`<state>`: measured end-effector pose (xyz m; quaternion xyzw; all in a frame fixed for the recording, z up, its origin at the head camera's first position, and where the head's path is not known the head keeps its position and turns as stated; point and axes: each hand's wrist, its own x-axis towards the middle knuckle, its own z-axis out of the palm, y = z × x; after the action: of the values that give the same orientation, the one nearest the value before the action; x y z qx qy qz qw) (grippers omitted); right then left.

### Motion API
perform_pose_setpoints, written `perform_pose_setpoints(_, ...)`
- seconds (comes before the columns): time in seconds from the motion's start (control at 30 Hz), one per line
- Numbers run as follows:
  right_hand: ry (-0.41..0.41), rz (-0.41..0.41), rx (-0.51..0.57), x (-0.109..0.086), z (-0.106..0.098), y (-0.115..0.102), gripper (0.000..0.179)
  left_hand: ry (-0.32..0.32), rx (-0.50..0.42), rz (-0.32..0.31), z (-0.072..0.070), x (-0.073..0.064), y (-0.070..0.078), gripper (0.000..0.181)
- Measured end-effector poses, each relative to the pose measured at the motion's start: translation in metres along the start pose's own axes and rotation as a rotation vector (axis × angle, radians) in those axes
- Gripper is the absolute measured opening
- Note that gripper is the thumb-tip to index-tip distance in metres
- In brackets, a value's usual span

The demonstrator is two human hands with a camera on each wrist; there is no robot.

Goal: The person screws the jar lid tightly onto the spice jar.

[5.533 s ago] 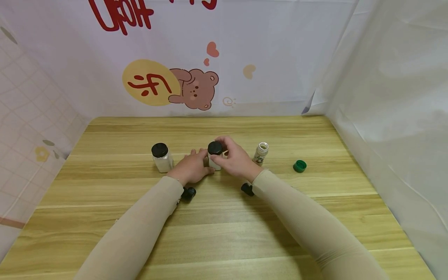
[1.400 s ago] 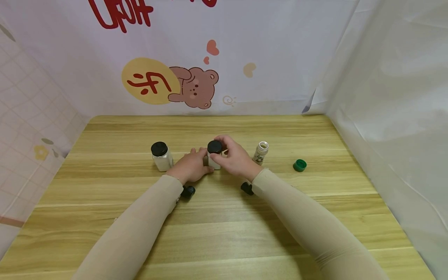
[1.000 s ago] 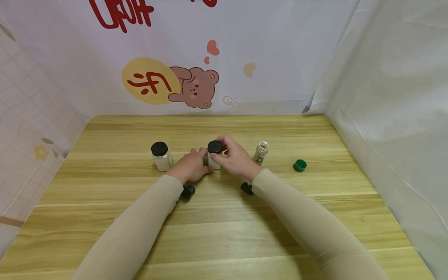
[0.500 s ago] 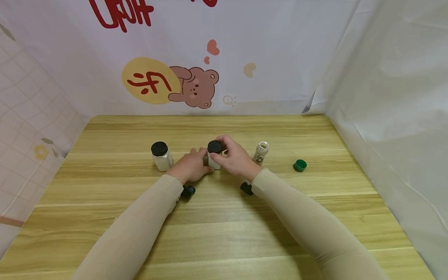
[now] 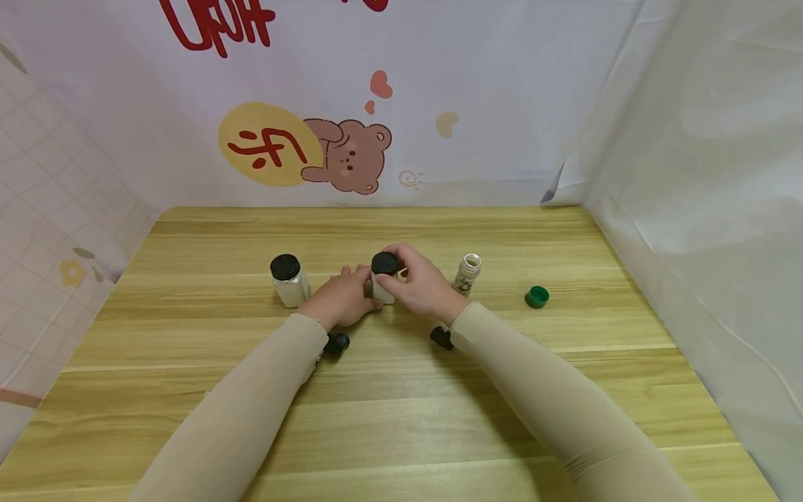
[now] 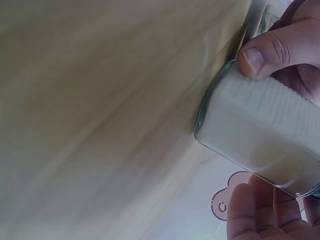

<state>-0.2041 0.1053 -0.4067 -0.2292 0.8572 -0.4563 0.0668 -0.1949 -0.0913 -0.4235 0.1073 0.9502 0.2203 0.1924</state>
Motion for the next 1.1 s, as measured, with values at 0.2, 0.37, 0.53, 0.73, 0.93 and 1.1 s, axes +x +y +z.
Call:
perform_pose_setpoints(0.2, -0.023, 0.011, -0.001, -0.0007, -0.0017, -0.0006, 0.045, 0.002, 0.0, -0.002, 0.0003, -0.0005, -0.0006, 0.082)
perform_pose_setpoints(0.37, -0.043, -0.009, -0.016, -0.0004, -0.0034, -0.0015, 0.047, 0.004, -0.004, -0.001, -0.0003, -0.001, -0.0006, 0.083)
perform_pose_setpoints(0.53, -0.044, -0.009, -0.037, 0.0003, -0.0033, -0.0026, 0.042, 0.004, -0.004, 0.008, -0.0011, -0.0014, 0.0001, 0.083)
perform_pose_setpoints(0.73, -0.036, -0.005, -0.078, 0.0008, -0.0025, -0.0043, 0.041, 0.01, 0.003, 0.007, -0.0015, -0.0023, 0.0018, 0.084)
perform_pose_setpoints(0.93, -0.043, 0.013, -0.082, 0.0005, -0.0023, -0.0054, 0.041, 0.01, 0.006, 0.006, -0.0017, -0.0022, 0.0016, 0.084)
perform_pose_setpoints(1.1, -0.057, 0.025, -0.082, 0.0007, -0.0027, -0.0057, 0.042, 0.007, 0.005, 0.017, -0.0014, -0.0019, 0.001, 0.083)
